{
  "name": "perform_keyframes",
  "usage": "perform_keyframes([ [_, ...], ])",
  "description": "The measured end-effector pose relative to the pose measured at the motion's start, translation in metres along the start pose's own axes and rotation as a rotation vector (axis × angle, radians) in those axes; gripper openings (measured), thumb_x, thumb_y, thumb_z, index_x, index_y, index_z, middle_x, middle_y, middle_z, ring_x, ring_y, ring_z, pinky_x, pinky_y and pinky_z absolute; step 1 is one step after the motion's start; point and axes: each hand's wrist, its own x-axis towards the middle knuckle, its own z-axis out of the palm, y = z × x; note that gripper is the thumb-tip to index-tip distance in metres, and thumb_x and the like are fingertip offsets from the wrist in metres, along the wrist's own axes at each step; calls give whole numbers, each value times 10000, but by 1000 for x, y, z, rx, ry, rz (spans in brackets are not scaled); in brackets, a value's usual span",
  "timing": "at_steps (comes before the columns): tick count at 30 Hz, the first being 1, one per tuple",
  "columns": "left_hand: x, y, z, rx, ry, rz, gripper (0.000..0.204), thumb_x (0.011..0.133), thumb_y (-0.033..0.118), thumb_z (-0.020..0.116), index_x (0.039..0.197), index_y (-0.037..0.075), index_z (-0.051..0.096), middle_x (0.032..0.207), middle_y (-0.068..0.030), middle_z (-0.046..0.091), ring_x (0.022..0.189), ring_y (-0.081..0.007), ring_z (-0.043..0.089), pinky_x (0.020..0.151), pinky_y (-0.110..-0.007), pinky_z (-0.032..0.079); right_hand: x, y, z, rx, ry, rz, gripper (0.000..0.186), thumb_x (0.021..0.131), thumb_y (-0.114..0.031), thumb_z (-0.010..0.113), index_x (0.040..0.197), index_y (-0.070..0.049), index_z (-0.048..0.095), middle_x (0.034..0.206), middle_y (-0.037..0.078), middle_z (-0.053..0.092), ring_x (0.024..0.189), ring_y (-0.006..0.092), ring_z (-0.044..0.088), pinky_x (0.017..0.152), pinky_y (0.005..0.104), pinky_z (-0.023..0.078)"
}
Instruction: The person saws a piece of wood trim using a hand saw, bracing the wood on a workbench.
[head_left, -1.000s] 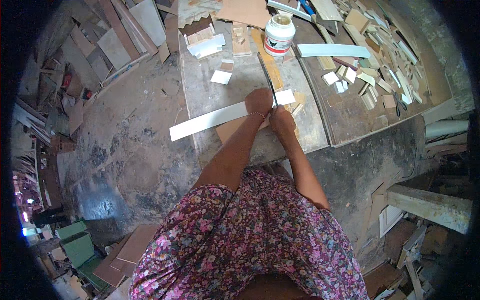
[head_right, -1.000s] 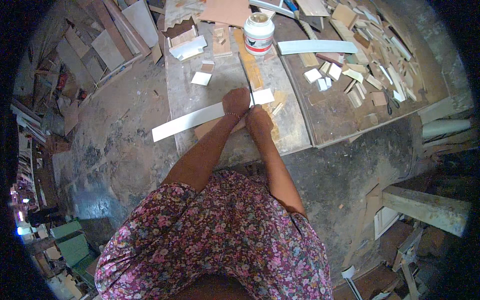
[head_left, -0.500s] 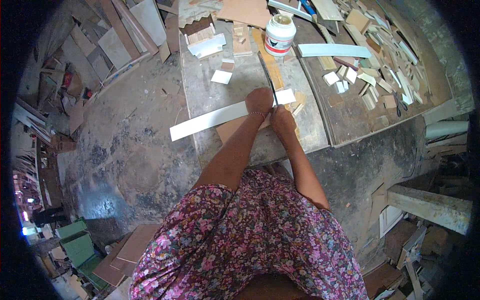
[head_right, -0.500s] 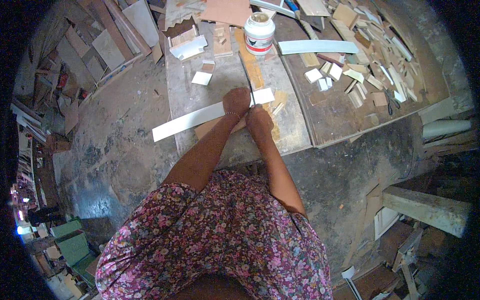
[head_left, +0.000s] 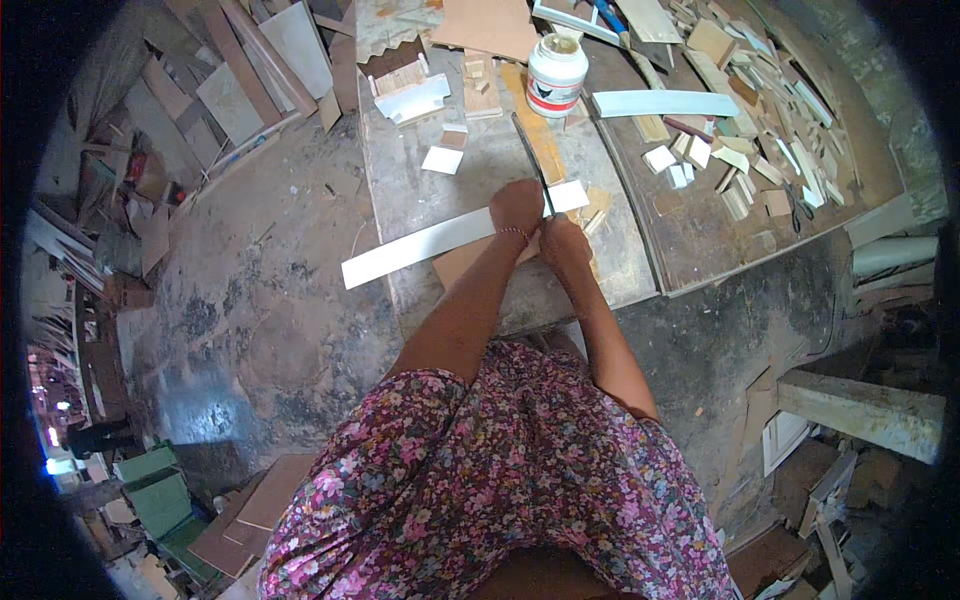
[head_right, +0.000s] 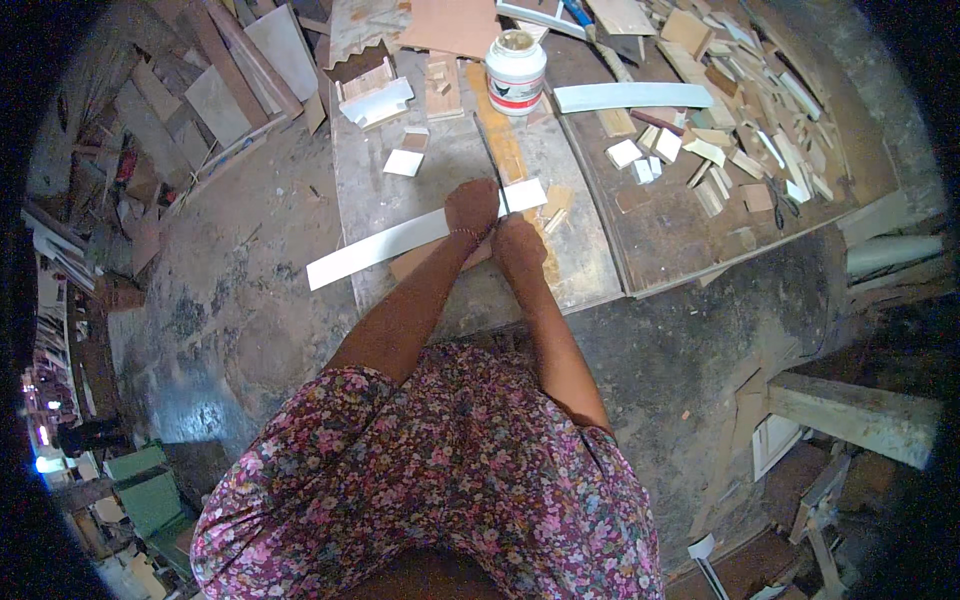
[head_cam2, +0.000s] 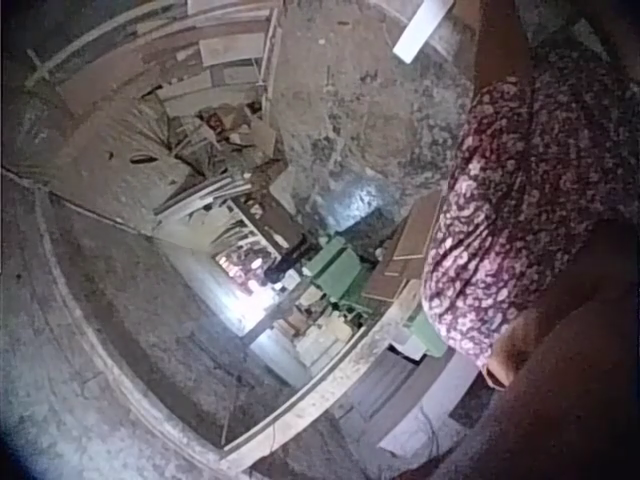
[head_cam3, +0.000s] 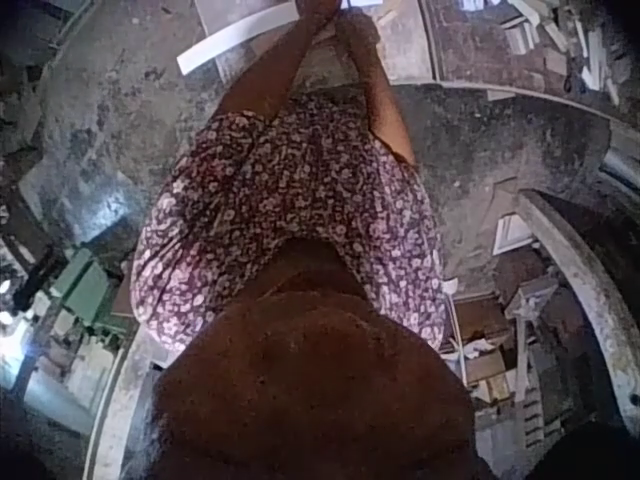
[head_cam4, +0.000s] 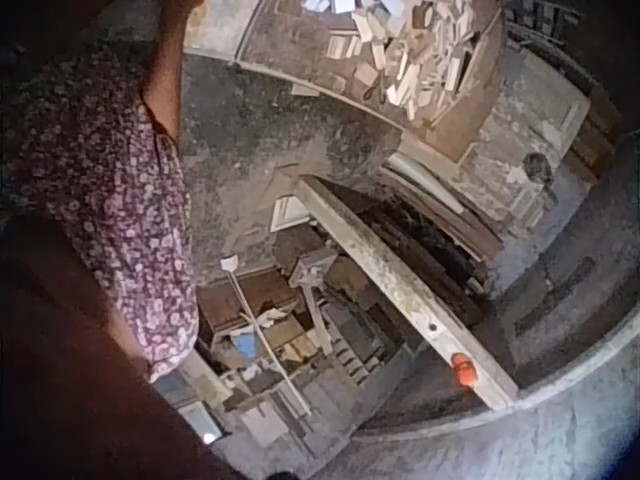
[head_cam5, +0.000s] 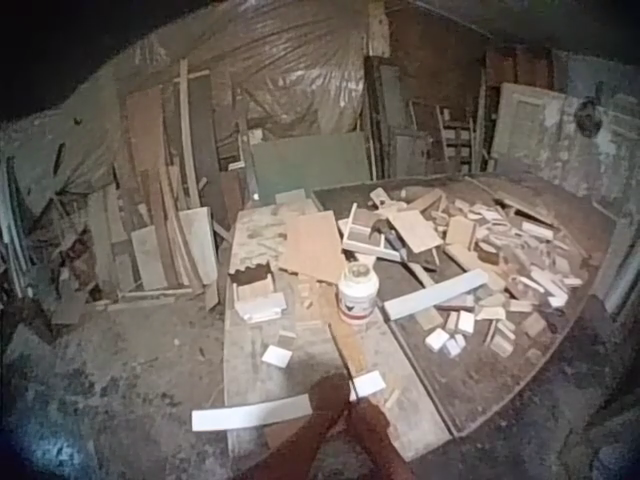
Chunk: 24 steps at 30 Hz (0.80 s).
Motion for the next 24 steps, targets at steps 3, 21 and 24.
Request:
perform_keyframes([
  [3, 1, -5, 4, -54, 9, 8, 414, 833, 266, 319, 681, 14, 611, 729, -174, 603, 662, -312, 598, 645, -413, 474, 1, -1, 0, 24, 32, -2, 320, 825, -265, 408, 852, 18, 555, 797, 246, 578, 781, 385, 569, 676, 446, 442],
  [21, 0, -2, 5, 116, 17, 83, 247, 769, 170, 399, 703, 76, 618, 764, -111, 617, 716, -244, 612, 610, -376, 485, 6, 1, 0, -27, 16, -40, 320, 811, -266, 397, 833, 13, 552, 815, 237, 581, 800, 371, 568, 696, 443, 442],
  [24, 1, -6, 9, 118, 60, 98, 247, 767, 176, 403, 705, 73, 618, 749, -122, 615, 698, -245, 610, 605, -378, 484, 5, -1, 0, -37, 4, -34, 303, 804, -253, 404, 827, 11, 550, 808, 236, 581, 794, 367, 571, 687, 443, 443],
])
